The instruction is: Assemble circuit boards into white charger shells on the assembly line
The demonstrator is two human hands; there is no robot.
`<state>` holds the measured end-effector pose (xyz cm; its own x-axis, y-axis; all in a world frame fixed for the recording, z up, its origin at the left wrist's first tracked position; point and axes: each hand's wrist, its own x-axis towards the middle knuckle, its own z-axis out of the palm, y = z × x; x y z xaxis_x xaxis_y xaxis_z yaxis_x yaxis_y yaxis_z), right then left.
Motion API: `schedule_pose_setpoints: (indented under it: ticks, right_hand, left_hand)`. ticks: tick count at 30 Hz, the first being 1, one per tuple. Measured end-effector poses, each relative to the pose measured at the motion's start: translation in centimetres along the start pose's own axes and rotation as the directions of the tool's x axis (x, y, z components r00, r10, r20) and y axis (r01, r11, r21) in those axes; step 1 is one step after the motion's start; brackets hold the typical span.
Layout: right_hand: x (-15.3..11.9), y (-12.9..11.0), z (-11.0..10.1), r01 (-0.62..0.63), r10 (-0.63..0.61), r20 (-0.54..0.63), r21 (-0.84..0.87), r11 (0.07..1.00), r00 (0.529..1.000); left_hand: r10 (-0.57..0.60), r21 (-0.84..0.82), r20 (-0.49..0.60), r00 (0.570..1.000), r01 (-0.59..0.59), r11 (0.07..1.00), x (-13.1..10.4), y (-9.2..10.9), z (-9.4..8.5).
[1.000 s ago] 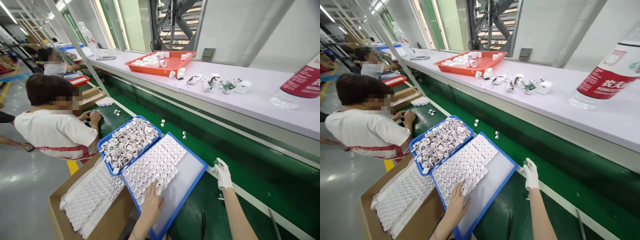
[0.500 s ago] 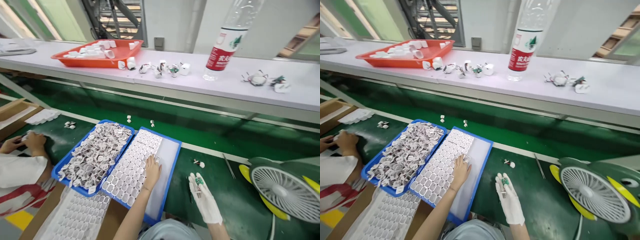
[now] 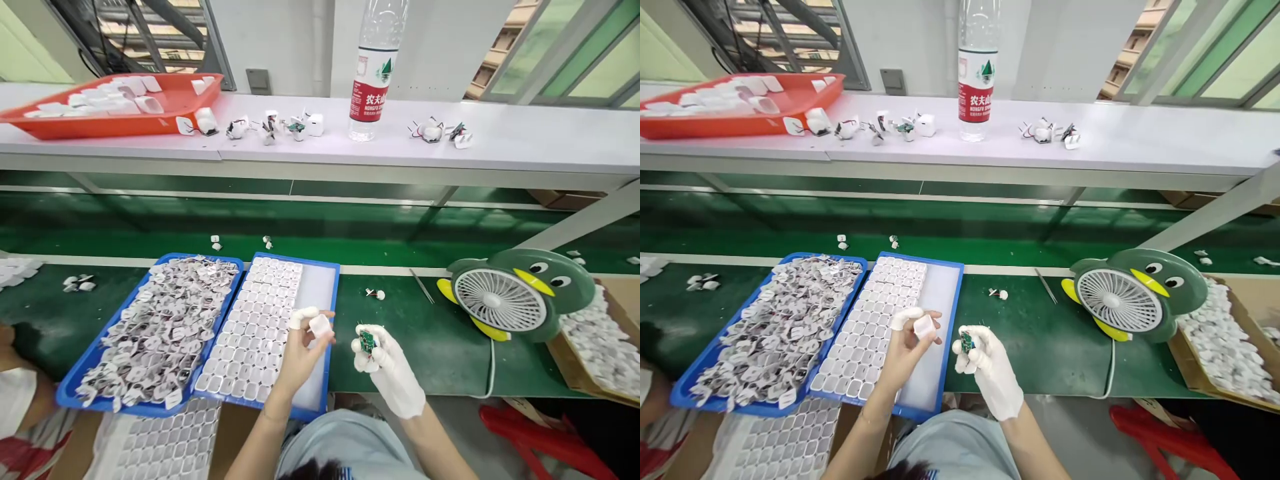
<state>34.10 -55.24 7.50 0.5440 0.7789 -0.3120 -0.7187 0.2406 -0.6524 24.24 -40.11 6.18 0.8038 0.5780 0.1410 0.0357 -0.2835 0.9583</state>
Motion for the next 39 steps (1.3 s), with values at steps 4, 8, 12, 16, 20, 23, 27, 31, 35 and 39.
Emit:
schedule_pose_setpoints:
  ticks: [4, 8, 12, 16, 20, 23, 27, 31, 35, 39]
  right_hand:
    - [-1.5, 0.8, 1.4, 0.025, -0.024, -0.082, 0.020, 0.999, 0.996]
    - [-3.3, 1.3, 2.9, 0.009, -0.010, -0.137, -0.011, 1.000, 0.990]
    - [-5.5, 1.7, 3.5, 0.003, -0.008, -0.107, -0.047, 0.999, 0.994]
    - [-7.2, 1.5, 3.5, 0.138, -0.152, -0.056, -0.201, 0.970, 0.987]
    - [-7.9, 0.0, 3.9, 0.427, -0.468, 0.106, -0.617, 0.662, 0.878]
    - [-8.0, -1.7, 4.6, 0.599, -0.511, 0.446, -0.780, 0.181, 0.735]
    - [-7.7, -3.3, 5.2, 0.675, -0.351, 0.689, -0.715, -0.186, 0.634]
    - [-7.8, -4.1, 5.8, 0.694, -0.231, 0.752, -0.659, -0.288, 0.618]
    - [-8.1, -5.0, 6.3, 0.644, -0.098, 0.708, -0.683, -0.345, 0.699]
    - [-8.0, -5.6, 6.4, 0.618, -0.028, 0.685, -0.673, -0.406, 0.728]
  left_hand:
    - [-0.049, -0.221, -0.021, 0.999, 0.043, 0.974, -3.2, 3.2, -1.0]
    - [-0.001, -0.209, 0.012, 1.000, 0.003, 0.978, -4.7, 3.9, -2.3]
    - [0.069, -0.146, 0.018, 0.997, -0.066, 0.987, -5.7, 3.9, -3.0]
    - [0.093, -0.073, 0.097, 0.991, -0.086, 0.994, -6.9, 4.7, -3.5]
    - [0.048, -0.064, 0.140, 0.989, -0.040, 0.997, -7.5, 6.0, -3.9]
    - [0.107, 0.042, 0.140, 0.984, -0.114, 0.993, -7.4, 6.8, -4.2]
    - [0.266, 0.221, 0.127, 0.956, -0.288, 0.932, -7.3, 7.1, -4.2]
    - [0.351, 0.317, 0.118, 0.929, -0.370, 0.873, -7.5, 6.8, -3.9]
    - [0.378, 0.355, 0.099, 0.920, -0.388, 0.851, -7.7, 6.7, -3.4]
    - [0.344, 0.364, 0.091, 0.935, -0.353, 0.862, -7.4, 6.9, -3.1]
